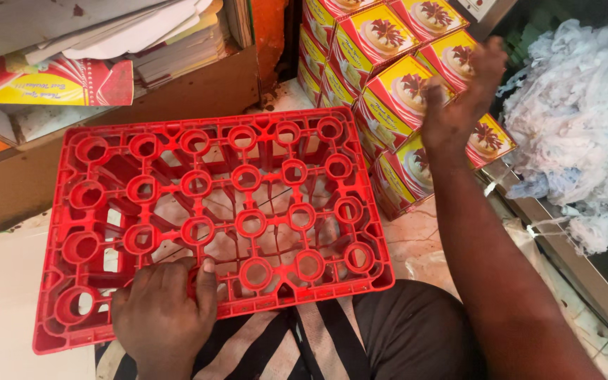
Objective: The person folds pre-cut cardboard sheets into sweet boxes by hand while sitting on the floor, stacking them on a red plastic crate.
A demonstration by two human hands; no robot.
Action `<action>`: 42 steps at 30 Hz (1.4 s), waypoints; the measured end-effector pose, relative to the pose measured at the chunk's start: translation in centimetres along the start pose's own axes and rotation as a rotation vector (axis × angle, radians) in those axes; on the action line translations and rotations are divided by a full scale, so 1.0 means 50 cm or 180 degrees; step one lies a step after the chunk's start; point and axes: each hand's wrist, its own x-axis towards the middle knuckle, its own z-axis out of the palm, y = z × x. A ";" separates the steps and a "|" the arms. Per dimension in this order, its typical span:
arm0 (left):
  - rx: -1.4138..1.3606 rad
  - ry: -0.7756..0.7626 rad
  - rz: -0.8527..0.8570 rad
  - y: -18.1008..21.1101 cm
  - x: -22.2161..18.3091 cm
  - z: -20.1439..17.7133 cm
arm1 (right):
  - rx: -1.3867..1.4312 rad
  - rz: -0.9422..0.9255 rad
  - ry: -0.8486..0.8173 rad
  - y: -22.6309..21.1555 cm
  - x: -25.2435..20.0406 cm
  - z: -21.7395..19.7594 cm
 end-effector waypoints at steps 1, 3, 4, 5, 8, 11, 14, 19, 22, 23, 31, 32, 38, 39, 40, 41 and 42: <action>-0.0002 -0.0016 0.0000 0.001 0.002 0.001 | -0.0497 -0.0111 -0.0590 -0.038 0.002 -0.019; -0.0010 -0.0007 0.0036 0.002 0.007 0.006 | -0.1456 -0.0384 -0.1776 -0.088 -0.005 -0.031; -0.0017 -0.0004 0.0050 0.003 0.007 0.007 | -0.1303 -0.0243 -0.1746 -0.091 -0.005 -0.025; -0.0014 -0.0021 0.0042 0.004 0.008 0.008 | -0.1151 -0.0107 -0.1706 -0.082 -0.005 -0.010; 0.0027 -0.0060 0.0015 0.002 0.009 0.006 | -0.0942 -0.0149 -0.1455 -0.010 -0.005 0.008; 0.0068 -0.0079 0.0015 0.002 0.008 0.007 | -0.0985 -0.0182 -0.1362 0.046 -0.009 0.037; 0.0057 -0.0056 0.0029 0.002 0.006 0.009 | -0.1019 -0.0193 -0.1343 0.068 -0.019 0.045; 0.0021 0.0000 0.0047 0.002 0.007 0.007 | -0.0848 -0.0231 -0.1233 0.060 -0.015 0.043; -0.0094 0.0172 0.0043 0.002 0.007 0.008 | -0.0891 -0.0004 -0.1204 0.009 0.005 0.032; -0.0066 0.0156 0.0019 0.001 0.007 0.008 | -0.1047 0.0276 -0.1256 -0.018 0.014 0.022; -0.0736 0.0517 -0.0216 0.045 0.008 0.025 | 0.0105 -0.0047 -0.2147 -0.430 -0.112 0.060; -0.0932 0.0544 -0.0247 0.050 0.009 0.021 | 0.0260 0.0052 -0.2535 -0.491 -0.156 0.078; -0.2317 0.0494 -0.0977 -0.158 -0.061 -0.070 | -0.0326 -0.1208 -0.2928 -0.655 -0.282 0.112; -0.2782 0.0381 -0.1514 -0.215 -0.091 -0.078 | -0.0336 -0.1320 -0.2935 -0.657 -0.280 0.109; -0.2478 0.0565 -0.1671 -0.272 -0.130 -0.081 | -0.0344 -0.1431 -0.2939 -0.654 -0.272 0.107; -0.2194 0.0741 -0.1807 -0.326 -0.165 -0.076 | -0.0325 -0.1445 -0.2973 -0.653 -0.265 0.108; -0.1319 0.0342 -0.1815 -0.375 -0.219 -0.073 | -0.0307 -0.1458 -0.3008 -0.652 -0.260 0.112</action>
